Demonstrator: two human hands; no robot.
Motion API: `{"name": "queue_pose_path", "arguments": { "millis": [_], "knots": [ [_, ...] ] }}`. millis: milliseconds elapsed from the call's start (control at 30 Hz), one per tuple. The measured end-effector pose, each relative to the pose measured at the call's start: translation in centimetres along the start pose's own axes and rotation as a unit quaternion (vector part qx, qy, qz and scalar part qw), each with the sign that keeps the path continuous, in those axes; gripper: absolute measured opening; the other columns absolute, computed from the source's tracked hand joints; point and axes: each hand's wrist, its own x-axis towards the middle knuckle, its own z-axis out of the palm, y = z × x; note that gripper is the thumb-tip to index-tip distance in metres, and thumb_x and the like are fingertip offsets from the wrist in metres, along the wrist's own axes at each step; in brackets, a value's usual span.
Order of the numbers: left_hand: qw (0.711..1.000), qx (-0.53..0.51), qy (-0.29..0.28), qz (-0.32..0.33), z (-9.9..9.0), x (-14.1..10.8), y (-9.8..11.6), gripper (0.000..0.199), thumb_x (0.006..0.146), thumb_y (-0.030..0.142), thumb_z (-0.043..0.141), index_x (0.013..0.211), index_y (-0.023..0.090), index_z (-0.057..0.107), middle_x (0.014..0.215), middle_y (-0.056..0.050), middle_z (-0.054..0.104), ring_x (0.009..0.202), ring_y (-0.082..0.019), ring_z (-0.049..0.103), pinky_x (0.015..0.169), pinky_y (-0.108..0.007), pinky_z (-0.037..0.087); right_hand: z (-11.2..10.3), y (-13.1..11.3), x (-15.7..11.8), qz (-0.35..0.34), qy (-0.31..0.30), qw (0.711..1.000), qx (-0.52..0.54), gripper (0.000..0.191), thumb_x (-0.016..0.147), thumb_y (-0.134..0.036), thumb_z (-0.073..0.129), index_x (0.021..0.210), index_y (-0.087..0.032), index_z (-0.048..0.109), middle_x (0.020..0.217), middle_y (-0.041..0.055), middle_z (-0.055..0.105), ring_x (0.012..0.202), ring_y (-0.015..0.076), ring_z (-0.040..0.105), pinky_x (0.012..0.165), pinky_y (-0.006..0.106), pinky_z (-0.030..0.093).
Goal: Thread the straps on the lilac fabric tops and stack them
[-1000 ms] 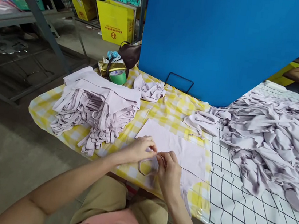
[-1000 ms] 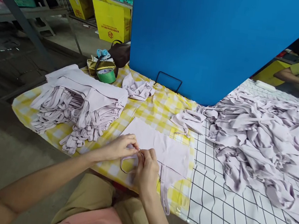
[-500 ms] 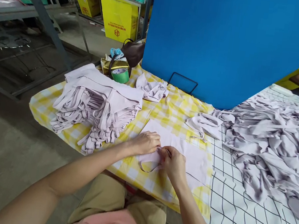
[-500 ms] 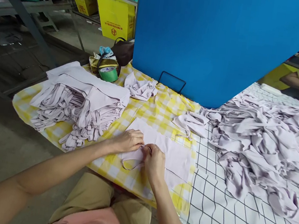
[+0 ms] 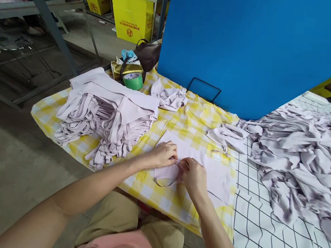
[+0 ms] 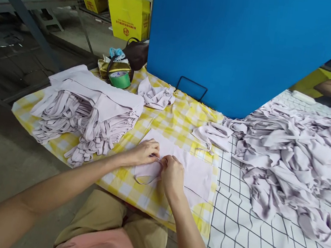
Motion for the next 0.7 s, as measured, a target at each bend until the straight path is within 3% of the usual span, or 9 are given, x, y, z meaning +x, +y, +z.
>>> {"name": "queue_pose_path", "arguments": {
  "millis": [400,700],
  "knots": [
    [1.000,-0.011,-0.004,-0.007,0.1,0.1,0.0,0.010,0.079,0.016,0.056,0.073,0.015,0.064,0.082,-0.004,0.059,0.090,-0.017,0.050,0.080,-0.027,0.040,0.5,-0.7,0.3,-0.012,0.008,1.000,-0.012,0.017,0.080,-0.012,0.047,0.071,-0.016,0.061,0.069,0.0055,0.061,0.058,0.0157,0.053,0.053,0.025,0.029],
    [1.000,-0.020,0.005,0.003,0.0,0.0,0.0,0.008,0.075,0.014,0.056,0.073,0.015,0.064,0.081,-0.003,0.058,0.088,-0.018,0.050,0.078,-0.026,0.040,0.9,-1.3,0.5,0.003,0.027,0.998,0.058,0.016,0.077,-0.015,0.048,0.067,-0.018,0.060,0.069,0.0054,0.062,0.059,0.0160,0.054,0.055,0.026,0.032]
  ]
}}
